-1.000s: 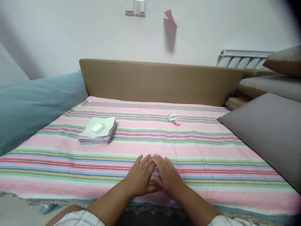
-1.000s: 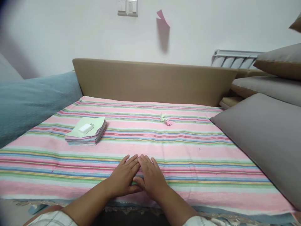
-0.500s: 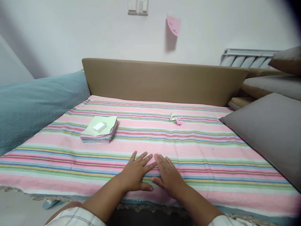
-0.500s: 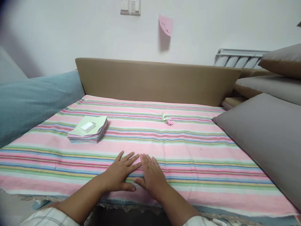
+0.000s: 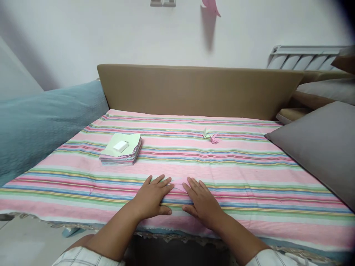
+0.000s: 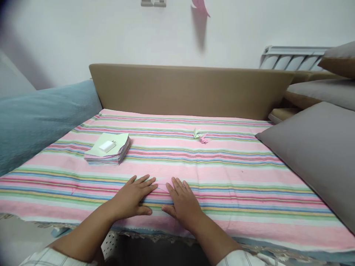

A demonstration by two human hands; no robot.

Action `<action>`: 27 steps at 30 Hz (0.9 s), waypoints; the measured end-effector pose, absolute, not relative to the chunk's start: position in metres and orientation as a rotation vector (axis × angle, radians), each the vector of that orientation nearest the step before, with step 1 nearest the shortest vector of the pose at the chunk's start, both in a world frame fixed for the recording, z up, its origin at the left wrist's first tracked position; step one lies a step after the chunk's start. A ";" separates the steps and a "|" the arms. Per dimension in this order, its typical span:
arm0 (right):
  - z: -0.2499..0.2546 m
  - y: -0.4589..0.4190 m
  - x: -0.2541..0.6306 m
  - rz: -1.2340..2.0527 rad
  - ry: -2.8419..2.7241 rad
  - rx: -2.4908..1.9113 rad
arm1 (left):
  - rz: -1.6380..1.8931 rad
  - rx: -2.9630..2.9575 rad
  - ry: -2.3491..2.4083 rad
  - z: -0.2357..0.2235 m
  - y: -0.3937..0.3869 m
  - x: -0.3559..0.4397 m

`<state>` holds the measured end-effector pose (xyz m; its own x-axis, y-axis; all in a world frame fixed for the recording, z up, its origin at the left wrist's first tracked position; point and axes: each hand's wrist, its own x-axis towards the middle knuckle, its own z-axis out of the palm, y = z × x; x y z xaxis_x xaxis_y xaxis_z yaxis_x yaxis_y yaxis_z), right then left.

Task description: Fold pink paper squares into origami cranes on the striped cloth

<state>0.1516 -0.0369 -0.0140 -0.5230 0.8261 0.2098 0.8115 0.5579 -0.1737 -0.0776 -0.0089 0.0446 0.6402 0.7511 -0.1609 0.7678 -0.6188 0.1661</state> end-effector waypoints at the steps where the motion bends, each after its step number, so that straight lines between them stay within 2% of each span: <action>1: -0.013 -0.037 0.152 0.082 -2.530 -1.363 | -0.111 2.637 1.265 0.046 -0.009 -0.080; 15: -0.014 -0.036 0.151 0.073 -2.529 -1.357 | -0.013 2.663 1.437 0.057 0.001 -0.085; 18: -0.014 -0.036 0.150 0.074 -2.519 -1.370 | 0.132 2.691 1.551 0.059 0.000 -0.075; 22: -0.014 -0.037 0.149 0.109 -2.506 -1.403 | 0.362 2.803 1.232 0.046 -0.009 -0.053; 24: -0.014 -0.037 0.149 0.112 -2.516 -1.415 | 0.342 2.835 1.082 0.036 -0.013 -0.043; 27: -0.012 -0.038 0.150 0.097 -2.555 -1.423 | 0.311 2.836 1.108 0.027 -0.015 -0.037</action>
